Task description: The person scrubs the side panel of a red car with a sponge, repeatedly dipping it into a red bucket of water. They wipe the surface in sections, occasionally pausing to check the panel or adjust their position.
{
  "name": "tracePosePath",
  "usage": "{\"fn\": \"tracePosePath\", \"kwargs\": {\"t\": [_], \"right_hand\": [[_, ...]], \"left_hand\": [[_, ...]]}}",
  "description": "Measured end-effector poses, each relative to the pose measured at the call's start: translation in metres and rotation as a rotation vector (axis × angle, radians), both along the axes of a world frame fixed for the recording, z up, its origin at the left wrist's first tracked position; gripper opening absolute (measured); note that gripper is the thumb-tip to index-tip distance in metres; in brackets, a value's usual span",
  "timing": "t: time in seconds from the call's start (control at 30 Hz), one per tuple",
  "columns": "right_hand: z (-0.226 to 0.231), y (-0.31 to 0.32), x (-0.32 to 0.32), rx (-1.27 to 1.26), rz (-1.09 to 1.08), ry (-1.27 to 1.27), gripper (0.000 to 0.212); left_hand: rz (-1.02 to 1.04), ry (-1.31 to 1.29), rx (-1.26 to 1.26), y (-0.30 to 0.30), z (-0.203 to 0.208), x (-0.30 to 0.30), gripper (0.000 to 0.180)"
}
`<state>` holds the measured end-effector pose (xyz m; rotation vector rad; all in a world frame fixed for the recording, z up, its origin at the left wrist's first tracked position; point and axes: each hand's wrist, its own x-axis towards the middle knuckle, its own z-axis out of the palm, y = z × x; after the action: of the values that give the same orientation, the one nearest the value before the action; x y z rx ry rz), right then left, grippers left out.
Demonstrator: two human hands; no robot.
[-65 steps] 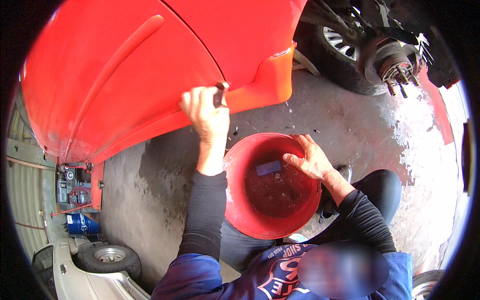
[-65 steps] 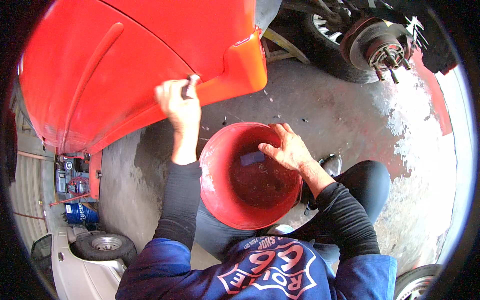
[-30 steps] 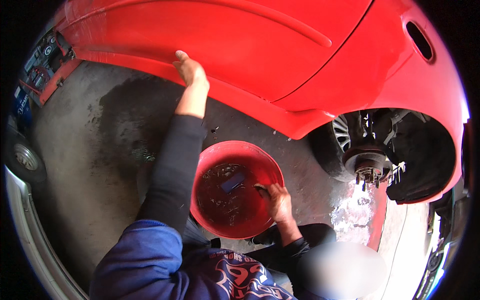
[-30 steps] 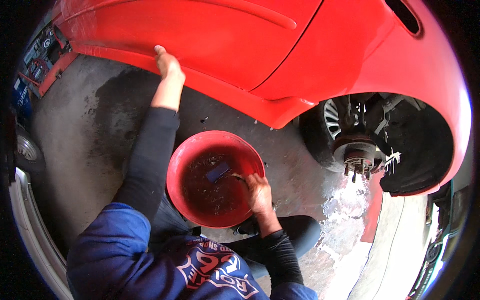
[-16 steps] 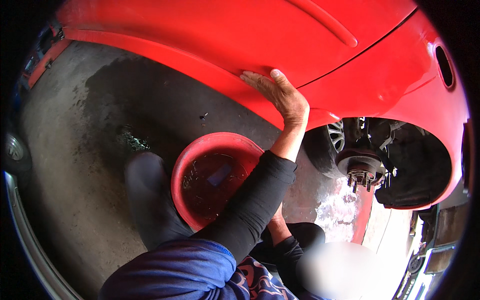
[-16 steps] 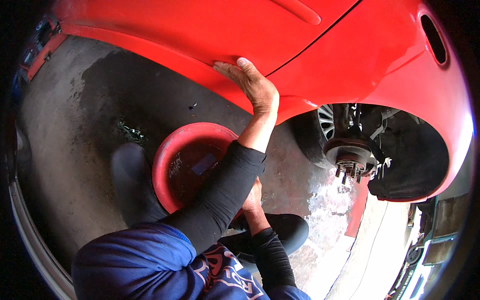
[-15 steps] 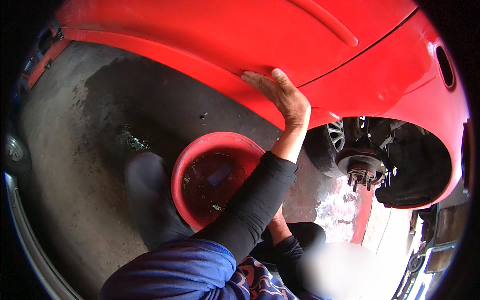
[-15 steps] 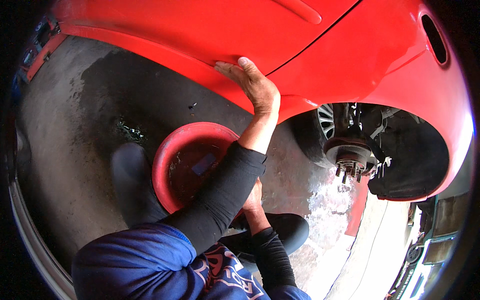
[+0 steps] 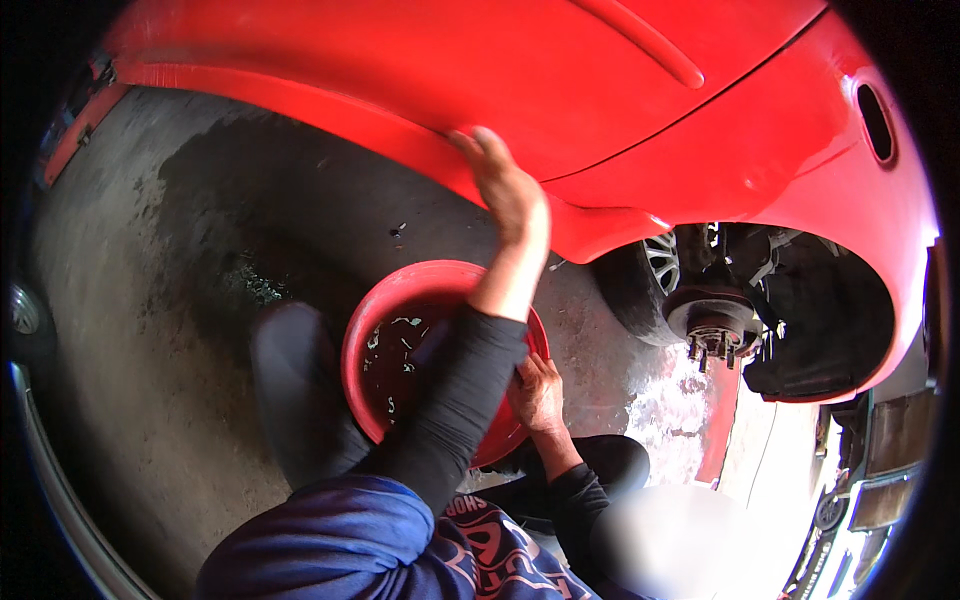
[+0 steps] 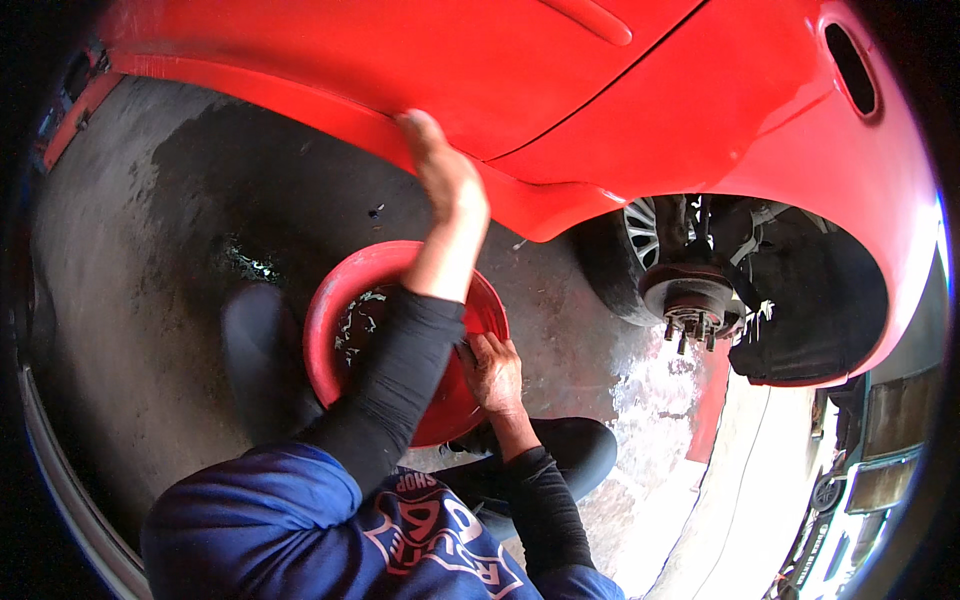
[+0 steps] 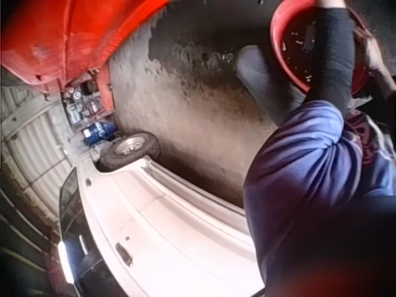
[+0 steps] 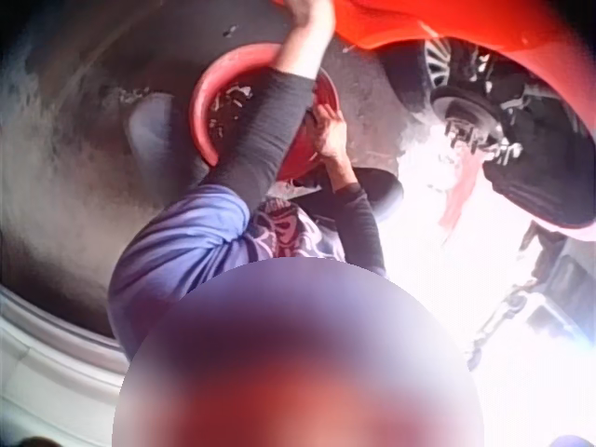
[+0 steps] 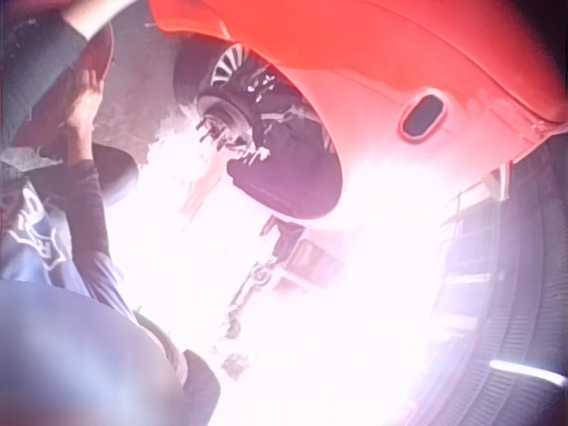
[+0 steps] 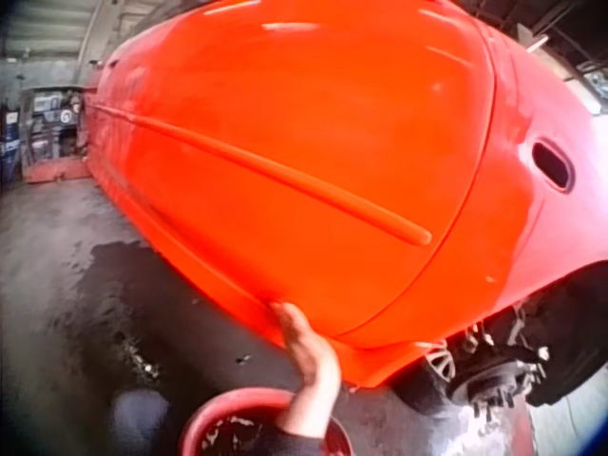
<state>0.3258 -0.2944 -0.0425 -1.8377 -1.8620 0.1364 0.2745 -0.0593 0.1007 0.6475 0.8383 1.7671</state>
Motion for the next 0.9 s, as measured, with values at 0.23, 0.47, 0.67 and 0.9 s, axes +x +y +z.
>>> {"fn": "tracePosePath", "kwargs": {"t": [0.23, 0.47, 0.67, 0.9], "right_hand": [[0.004, 0.006, -0.009, 0.062, -0.093, 0.027, 0.016], [0.056, 0.026, 0.008, 0.102, -0.259, 0.6, 0.037], [0.148, 0.087, 0.007, 0.132, -0.11, 0.006, 0.024], [0.229, 0.199, -0.063, -0.067, 0.015, -0.63, 0.04]], "left_hand": [[-0.159, 0.01, 0.003, -0.02, -0.008, 0.014, 0.087], [-0.396, 0.042, 0.092, -0.041, -0.037, -0.013, 0.083], [-0.339, -0.104, -0.108, -0.01, -0.108, -0.081, 0.065], [-0.612, -0.087, -0.101, -0.004, -0.129, -0.112, 0.042]]}}
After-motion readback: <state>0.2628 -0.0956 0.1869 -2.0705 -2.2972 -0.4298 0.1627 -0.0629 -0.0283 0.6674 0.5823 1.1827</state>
